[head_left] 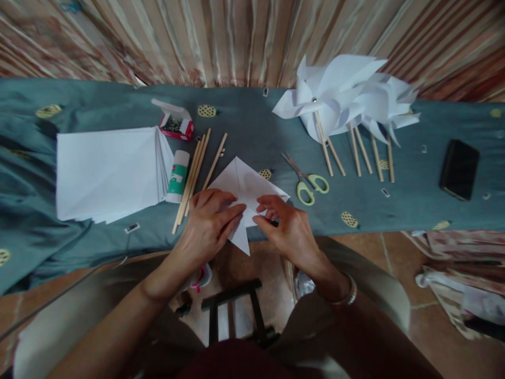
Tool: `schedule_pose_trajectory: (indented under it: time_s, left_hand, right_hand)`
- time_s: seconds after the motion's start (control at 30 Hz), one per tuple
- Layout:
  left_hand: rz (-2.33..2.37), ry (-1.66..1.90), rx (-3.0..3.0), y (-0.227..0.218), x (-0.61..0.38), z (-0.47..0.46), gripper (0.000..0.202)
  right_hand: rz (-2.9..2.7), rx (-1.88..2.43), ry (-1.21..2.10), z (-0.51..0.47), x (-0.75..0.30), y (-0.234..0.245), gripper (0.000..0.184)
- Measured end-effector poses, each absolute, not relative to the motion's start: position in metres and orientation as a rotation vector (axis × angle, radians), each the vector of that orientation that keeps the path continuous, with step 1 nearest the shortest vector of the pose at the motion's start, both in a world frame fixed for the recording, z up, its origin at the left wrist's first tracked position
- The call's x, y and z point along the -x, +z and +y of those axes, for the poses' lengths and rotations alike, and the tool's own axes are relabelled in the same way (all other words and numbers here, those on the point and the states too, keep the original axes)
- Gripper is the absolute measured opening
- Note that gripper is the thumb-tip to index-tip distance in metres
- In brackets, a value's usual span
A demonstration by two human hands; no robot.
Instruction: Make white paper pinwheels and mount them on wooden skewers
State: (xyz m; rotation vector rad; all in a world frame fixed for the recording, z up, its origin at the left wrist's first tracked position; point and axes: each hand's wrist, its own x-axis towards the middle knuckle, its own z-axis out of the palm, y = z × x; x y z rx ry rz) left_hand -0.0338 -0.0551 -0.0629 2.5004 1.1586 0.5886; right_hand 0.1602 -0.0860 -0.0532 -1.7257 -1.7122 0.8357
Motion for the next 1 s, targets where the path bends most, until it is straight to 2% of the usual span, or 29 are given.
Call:
schedule_pose_trajectory:
  time_s: [0.43,0.67,0.8,1.0]
  left_hand:
    - [1.206,0.509,-2.517,-0.058,0.025,-0.054,0.025]
    - [1.2,0.509,-2.479,-0.057,0.025,-0.051,0.03]
    - [1.19,0.607,-2.346,-0.06,0.029,-0.05,0.034]
    - [1.242,0.806,-2.227,-0.055,0.04,-0.046,0.034]
  right_hand:
    - [-1.804,1.704,0.778,-0.088,-0.16,-0.056,0.024]
    - [-2.064,1.568,0.534,-0.093,-0.161,-0.058,0.023]
    - [-2.171,1.553,0.439,-0.093,-0.158,-0.057,0.03]
    - [-2.238,1.539,0.46,-0.091,-0.155,-0.06,0.036]
